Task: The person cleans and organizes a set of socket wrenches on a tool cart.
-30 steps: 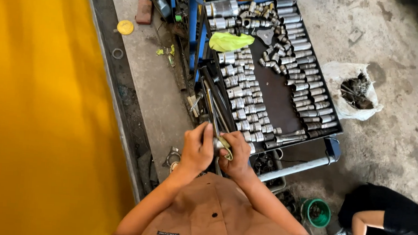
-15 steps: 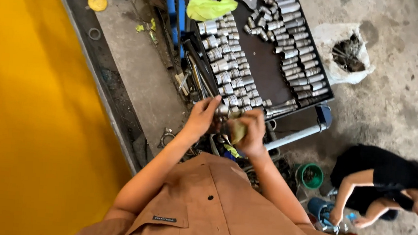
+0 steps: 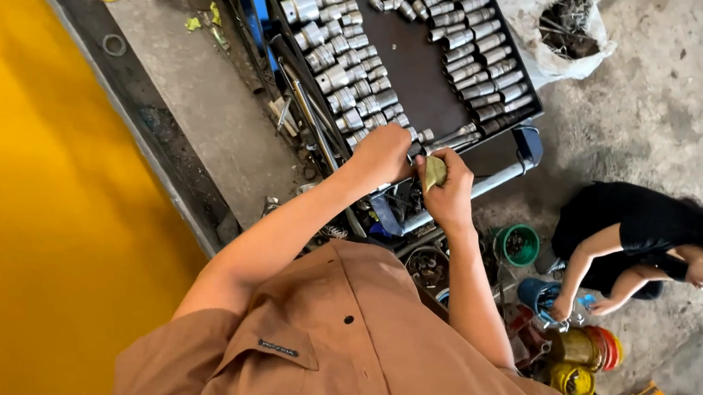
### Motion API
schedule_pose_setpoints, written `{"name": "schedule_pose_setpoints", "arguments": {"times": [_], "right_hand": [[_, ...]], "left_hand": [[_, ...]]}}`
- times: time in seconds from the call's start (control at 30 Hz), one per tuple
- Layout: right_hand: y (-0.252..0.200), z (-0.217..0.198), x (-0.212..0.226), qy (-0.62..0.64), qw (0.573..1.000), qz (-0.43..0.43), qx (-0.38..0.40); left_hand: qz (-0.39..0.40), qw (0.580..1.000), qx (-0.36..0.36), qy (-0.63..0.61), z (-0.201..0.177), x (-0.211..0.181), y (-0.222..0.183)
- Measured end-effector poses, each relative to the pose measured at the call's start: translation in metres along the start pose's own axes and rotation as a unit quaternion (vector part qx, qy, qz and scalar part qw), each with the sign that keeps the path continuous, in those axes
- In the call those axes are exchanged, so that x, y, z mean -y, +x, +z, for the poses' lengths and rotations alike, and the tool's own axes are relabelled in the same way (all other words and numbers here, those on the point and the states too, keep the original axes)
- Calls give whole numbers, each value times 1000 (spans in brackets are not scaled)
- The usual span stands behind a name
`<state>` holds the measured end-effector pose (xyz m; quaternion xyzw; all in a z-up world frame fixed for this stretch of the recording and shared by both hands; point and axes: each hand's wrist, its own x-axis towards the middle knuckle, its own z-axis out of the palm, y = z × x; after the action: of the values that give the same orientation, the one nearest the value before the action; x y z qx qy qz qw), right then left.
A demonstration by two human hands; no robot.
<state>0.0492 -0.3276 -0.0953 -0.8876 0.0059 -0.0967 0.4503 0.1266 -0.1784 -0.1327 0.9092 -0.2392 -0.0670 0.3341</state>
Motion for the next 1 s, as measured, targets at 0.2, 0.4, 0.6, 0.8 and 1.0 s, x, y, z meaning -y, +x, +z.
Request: {"name": "schedule_pose_setpoints", "arguments": {"times": [0.2,0.4,0.6,0.8,1.0], "right_hand": [[-6,-5,-17,24,998,26,-50],[1,-1,-22,30,998,44,-33],[11,24,-59,-63,997,-16,-53],[25,28,-40,-33,995,92,33],[30,46,-89,-64,994,62,68]], "left_hand": [[-70,986,145,46,16,-16,24],[-57,986,129,88,24,-17,12],[18,995,51,87,29,1,-14],[128,990,20,59,18,29,-32],[153,980,-6,131,44,51,-16]]}}
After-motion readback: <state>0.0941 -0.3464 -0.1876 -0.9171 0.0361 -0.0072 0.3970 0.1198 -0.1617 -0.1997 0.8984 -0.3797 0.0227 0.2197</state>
